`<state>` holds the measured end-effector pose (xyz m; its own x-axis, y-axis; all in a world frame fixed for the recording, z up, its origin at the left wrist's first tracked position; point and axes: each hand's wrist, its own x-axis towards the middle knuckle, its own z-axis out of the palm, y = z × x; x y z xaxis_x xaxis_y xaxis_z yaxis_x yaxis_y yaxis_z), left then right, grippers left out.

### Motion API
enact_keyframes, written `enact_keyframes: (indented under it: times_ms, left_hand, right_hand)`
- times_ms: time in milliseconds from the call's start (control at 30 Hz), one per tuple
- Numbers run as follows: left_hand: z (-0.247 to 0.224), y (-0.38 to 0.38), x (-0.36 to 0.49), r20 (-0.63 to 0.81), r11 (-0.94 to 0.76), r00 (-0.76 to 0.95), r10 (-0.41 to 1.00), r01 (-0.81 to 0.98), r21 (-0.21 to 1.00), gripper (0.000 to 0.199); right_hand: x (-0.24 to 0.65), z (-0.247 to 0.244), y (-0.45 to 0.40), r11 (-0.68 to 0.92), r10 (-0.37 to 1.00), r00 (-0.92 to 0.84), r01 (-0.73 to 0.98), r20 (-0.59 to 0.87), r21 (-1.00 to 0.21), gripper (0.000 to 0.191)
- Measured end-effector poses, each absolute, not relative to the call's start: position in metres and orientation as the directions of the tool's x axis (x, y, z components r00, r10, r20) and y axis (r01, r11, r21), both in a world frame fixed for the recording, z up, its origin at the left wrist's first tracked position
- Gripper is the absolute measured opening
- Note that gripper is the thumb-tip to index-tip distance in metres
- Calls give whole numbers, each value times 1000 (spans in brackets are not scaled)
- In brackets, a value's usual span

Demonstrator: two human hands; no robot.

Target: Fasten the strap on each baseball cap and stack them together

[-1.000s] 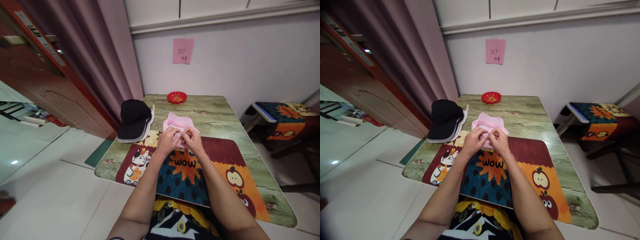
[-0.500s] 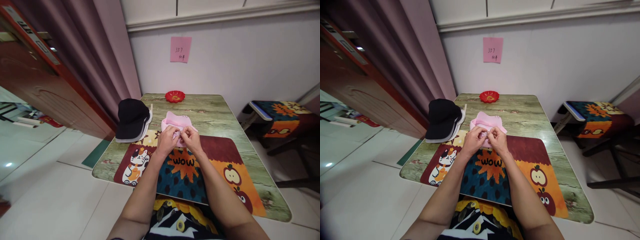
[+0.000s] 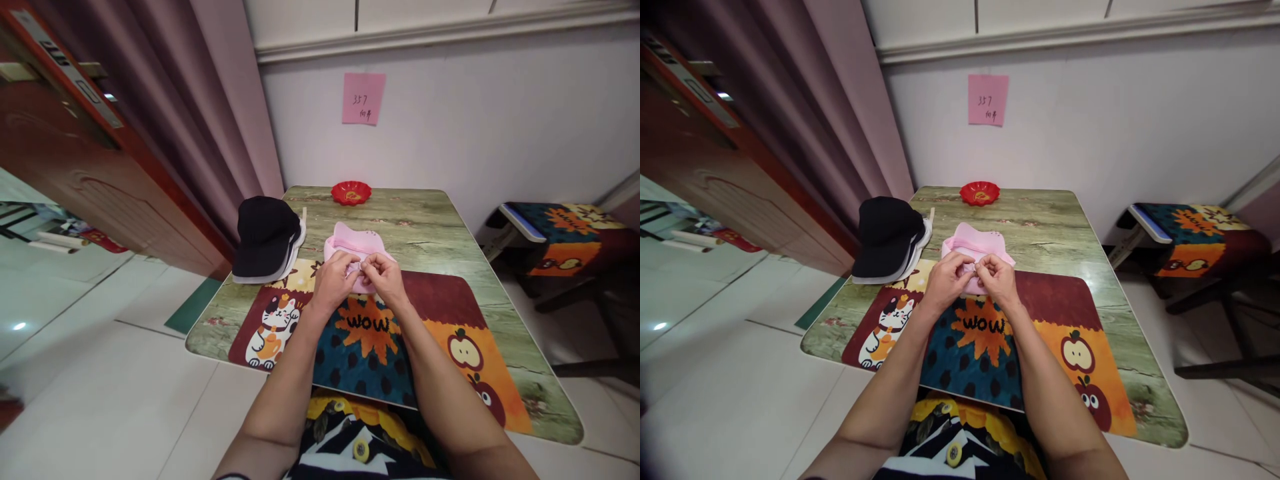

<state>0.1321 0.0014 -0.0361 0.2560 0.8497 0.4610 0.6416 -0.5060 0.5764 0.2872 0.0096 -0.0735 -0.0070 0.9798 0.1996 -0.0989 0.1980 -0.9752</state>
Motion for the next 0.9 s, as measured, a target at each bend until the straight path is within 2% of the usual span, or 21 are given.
enact_keyframes:
  times_ms: [567, 733, 900]
  left_hand:
    - [-41, 6, 122, 439, -551, 339, 832, 587, 593, 18]
    - [-43, 8, 119, 434, -546, 332, 838, 539, 641, 18]
    - [-44, 8, 119, 430, -521, 297, 853, 542, 659, 16]
  right_hand:
    - [297, -76, 12, 190, 974, -115, -50, 195, -981, 32]
    - [293, -76, 12, 189, 979, -52, -107, 195, -976, 34]
    - [293, -76, 12, 230, 971, -54, -55, 233, -972, 31]
